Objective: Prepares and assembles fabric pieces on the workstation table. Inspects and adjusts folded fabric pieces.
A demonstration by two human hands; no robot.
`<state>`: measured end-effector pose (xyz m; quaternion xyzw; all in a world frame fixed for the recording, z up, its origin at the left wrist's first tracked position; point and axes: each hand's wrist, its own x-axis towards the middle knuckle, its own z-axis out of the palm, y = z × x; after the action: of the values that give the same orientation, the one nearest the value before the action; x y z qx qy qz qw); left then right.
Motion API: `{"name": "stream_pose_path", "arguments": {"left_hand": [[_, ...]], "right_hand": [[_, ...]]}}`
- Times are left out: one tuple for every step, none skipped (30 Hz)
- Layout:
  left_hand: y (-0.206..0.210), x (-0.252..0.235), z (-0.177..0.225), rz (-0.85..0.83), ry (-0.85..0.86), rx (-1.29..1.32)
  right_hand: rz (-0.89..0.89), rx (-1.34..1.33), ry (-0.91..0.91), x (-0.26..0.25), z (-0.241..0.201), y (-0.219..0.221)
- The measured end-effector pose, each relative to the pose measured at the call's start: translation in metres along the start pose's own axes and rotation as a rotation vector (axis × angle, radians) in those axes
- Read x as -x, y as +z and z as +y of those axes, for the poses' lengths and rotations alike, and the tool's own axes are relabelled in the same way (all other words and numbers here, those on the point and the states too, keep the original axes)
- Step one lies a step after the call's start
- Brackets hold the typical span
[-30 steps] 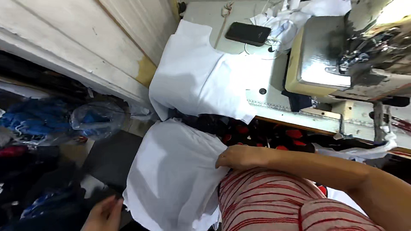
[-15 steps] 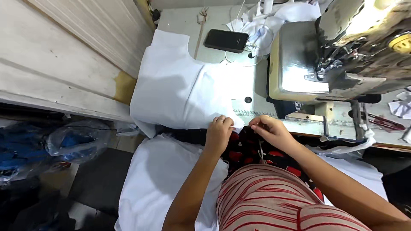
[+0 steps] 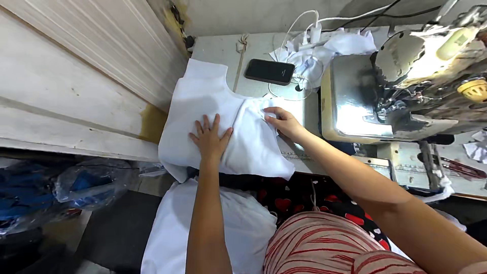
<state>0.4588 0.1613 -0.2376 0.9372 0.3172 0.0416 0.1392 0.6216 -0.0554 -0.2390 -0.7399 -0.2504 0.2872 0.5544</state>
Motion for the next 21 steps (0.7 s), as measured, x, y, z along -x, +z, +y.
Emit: {"name": "stream_pose_path", "arguments": {"left_hand": [[0.001, -0.001, 0.000, 0.000, 0.014, -0.001], [0.002, -0.001, -0.002, -0.001, 0.023, 0.004], [0.002, -0.002, -0.003, 0.003, 0.036, 0.010], [0.002, -0.004, -0.002, 0.005, 0.045, 0.019], [0.004, -0.005, 0.001, 0.009, 0.052, 0.024], [0.006, -0.006, 0.004, 0.016, 0.062, 0.022], [0.009, -0.007, 0.009, 0.025, 0.070, 0.020], [0.011, -0.008, 0.015, 0.030, 0.074, 0.020], [0.014, -0.010, 0.022, 0.033, 0.077, 0.024], [0.017, -0.013, 0.028, 0.052, 0.086, 0.034], [0.022, -0.016, 0.031, 0.092, 0.108, 0.045], [0.027, -0.020, 0.032, 0.137, 0.143, 0.053], [0.030, -0.024, 0.033, 0.150, 0.166, 0.052], [0.031, -0.028, 0.033, 0.138, 0.173, 0.050], [0.031, -0.030, 0.032, 0.117, 0.173, 0.045], [0.030, -0.032, 0.031, 0.094, 0.165, 0.039], [0.029, -0.033, 0.030, 0.097, 0.165, 0.040], [0.029, -0.033, 0.029, 0.106, 0.168, 0.057], [0.029, -0.032, 0.028, 0.120, 0.182, 0.097], [0.029, -0.027, 0.029, 0.156, 0.216, 0.180], [0.029, -0.019, 0.035, 0.196, 0.260, 0.294]], "right_hand": [[0.039, 0.085, -0.074, -0.001, 0.003, -0.001], [0.085, 0.166, -0.171, 0.002, 0.005, -0.001], [0.140, 0.235, -0.290, 0.005, 0.003, -0.001], [0.186, 0.294, -0.389, 0.010, -0.001, -0.003], [0.219, 0.334, -0.453, 0.016, -0.008, -0.004], [0.248, 0.347, -0.487, 0.021, -0.015, -0.005], [0.277, 0.350, -0.497, 0.024, -0.021, -0.007], [0.301, 0.354, -0.493, 0.026, -0.025, -0.011], [0.323, 0.369, -0.486, 0.028, -0.026, -0.016], [0.346, 0.393, -0.475, 0.028, -0.025, -0.020], [0.375, 0.403, -0.462, 0.027, -0.022, -0.022], [0.401, 0.420, -0.438, 0.026, -0.016, -0.022], [0.420, 0.446, -0.397, 0.026, -0.009, -0.022], [0.426, 0.480, -0.340, 0.027, -0.001, -0.020], [0.436, 0.498, -0.291, 0.027, 0.008, -0.017], [0.444, 0.510, -0.252, 0.027, 0.015, -0.014], [0.451, 0.515, -0.229, 0.028, 0.018, -0.012], [0.442, 0.518, -0.213, 0.030, 0.018, -0.011], [0.434, 0.506, -0.209, 0.032, 0.017, -0.011], [0.434, 0.484, -0.224, 0.037, 0.018, -0.012], [0.439, 0.463, -0.254, 0.042, 0.022, -0.014]]}}
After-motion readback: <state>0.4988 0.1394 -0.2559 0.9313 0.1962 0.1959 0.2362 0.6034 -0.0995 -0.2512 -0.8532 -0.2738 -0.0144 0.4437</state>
